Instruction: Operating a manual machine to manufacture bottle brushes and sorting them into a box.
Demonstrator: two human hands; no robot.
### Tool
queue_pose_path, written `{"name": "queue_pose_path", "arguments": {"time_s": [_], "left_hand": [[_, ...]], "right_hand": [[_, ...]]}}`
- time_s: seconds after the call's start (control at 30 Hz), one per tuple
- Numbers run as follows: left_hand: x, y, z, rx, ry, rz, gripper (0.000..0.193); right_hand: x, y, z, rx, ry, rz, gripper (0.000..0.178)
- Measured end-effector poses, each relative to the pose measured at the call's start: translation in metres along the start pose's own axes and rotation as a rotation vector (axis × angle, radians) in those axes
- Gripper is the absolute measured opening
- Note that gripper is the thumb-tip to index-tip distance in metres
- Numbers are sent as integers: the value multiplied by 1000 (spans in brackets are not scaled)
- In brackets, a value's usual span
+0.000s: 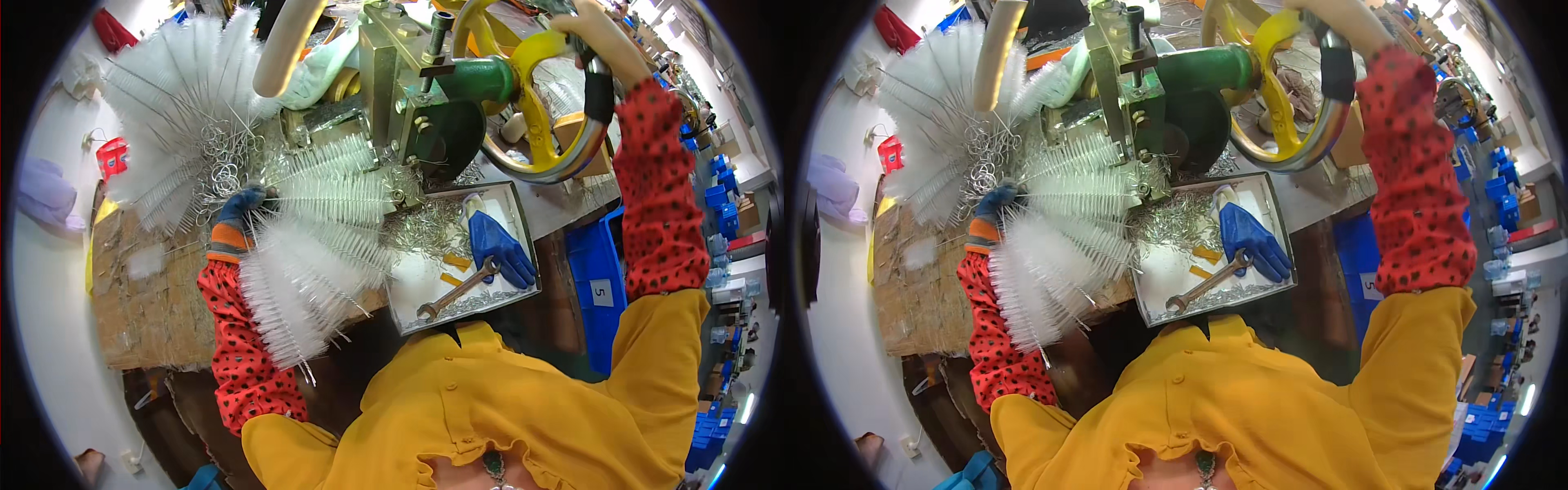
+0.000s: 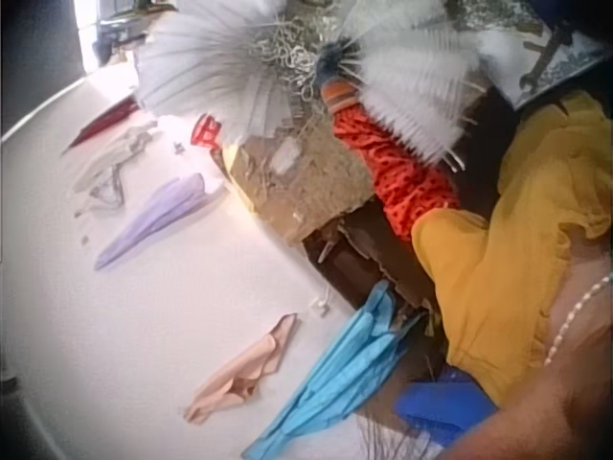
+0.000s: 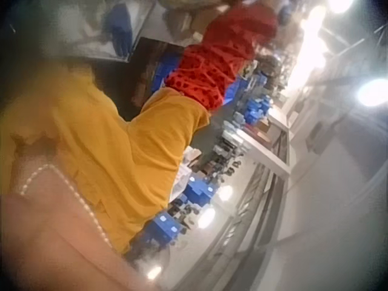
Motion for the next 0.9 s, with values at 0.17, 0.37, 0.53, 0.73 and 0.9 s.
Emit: {"name": "queue_pose_path", "arguments": {"time_s": [0.17,0.37,0.53,0.73,0.9], "left_hand": [[-12,-9,12,-38,-77,-41,26],[-6,-12,9,-105,-421,-16,22],[1,-13,-15,75,-438,-2,24],[-4,-26,-13,99,-608,224,31],[-11,-14,3,49,-436,229,30]], "right_hand": [[22,-19,-1,-9,164,-18,20],[-10,-154,109,-766,699,-6,38],[-73,-137,101,-539,470,6,42],[-20,-78,32,-382,65,-23,40],[23,-23,3,-200,-95,-82,18]]}}
Point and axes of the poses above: each hand's wrist, its own y-axis towards the middle knuckle, its own z-axis out of the palm, x = y × z, the point moved 2 cm from there along y, towards the middle knuckle, and after that the axes turned 12 degrees about z, right-handed, at the moved point
